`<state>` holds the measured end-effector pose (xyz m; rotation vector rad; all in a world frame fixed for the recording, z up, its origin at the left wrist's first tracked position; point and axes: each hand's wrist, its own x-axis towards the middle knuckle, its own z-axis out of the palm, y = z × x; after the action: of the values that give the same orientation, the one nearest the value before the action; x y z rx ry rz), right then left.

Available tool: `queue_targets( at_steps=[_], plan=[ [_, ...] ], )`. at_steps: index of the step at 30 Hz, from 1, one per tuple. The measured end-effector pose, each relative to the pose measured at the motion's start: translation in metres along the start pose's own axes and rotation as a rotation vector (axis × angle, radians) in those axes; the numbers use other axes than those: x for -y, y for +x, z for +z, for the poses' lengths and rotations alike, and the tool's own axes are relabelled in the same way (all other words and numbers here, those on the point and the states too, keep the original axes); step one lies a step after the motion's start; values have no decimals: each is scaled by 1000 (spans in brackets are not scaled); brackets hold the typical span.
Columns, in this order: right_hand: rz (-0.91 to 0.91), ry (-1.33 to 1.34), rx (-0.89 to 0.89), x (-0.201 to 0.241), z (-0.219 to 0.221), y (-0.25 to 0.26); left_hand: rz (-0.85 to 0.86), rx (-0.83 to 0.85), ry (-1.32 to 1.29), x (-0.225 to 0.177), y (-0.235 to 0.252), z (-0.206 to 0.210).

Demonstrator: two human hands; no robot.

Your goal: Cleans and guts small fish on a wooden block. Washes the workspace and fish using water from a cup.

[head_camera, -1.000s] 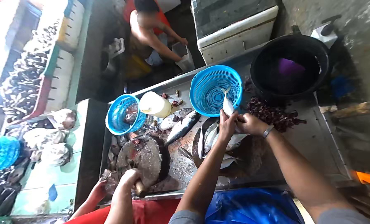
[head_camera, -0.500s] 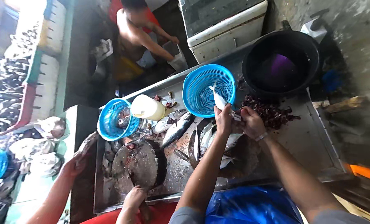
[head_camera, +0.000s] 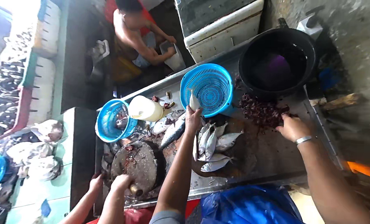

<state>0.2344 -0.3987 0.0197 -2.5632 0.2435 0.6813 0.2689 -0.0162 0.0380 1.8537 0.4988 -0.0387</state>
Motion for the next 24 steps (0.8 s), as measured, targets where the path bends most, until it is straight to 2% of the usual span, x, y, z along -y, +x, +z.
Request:
queue_targets(
  at_steps=[2, 4, 6, 8, 10, 11, 12, 13, 14, 15, 17, 18, 20, 22, 24],
  plan=[
    [-196, 112, -147, 10, 10, -2, -24, 49, 32, -11, -9, 0],
    [-421, 192, -470, 32, 9, 0, -31, 124, 111, -11, -22, 3],
    [-482, 116, -660, 53, -20, 18, -2, 178, 289, 0, -42, 9],
    [-340, -17, -557, 68, -58, 48, 61, 206, 565, 18, -55, 19],
    [-131, -163, -212, 78, -80, 85, 102, 277, 851, 37, -69, 31],
    [-84, -270, 1, 84, -85, 103, 129, 303, 958, 48, -75, 37],
    [-146, -308, 146, 85, -85, 125, 145, 321, 1019, 55, -80, 43],
    [-277, -243, 137, 79, -81, 148, 145, 328, 1050, 60, -84, 46],
    [-367, -99, 26, 75, -80, 158, 146, 319, 1051, 62, -88, 47],
    [-367, 51, -136, 78, -84, 153, 151, 297, 1038, 63, -91, 47],
    [-207, 159, -445, 86, -103, 141, 175, 227, 990, 60, -94, 44],
    [-118, 206, -470, 85, -107, 145, 180, 196, 968, 61, -97, 41],
    [25, 399, -335, 72, -91, 162, 183, 139, 943, 67, -104, 32],
    [116, 610, -263, 67, -78, 173, 179, 86, 944, 67, -106, 24],
    [142, 787, -266, 73, -77, 170, 197, 28, 896, 73, -109, 17]
  ],
)
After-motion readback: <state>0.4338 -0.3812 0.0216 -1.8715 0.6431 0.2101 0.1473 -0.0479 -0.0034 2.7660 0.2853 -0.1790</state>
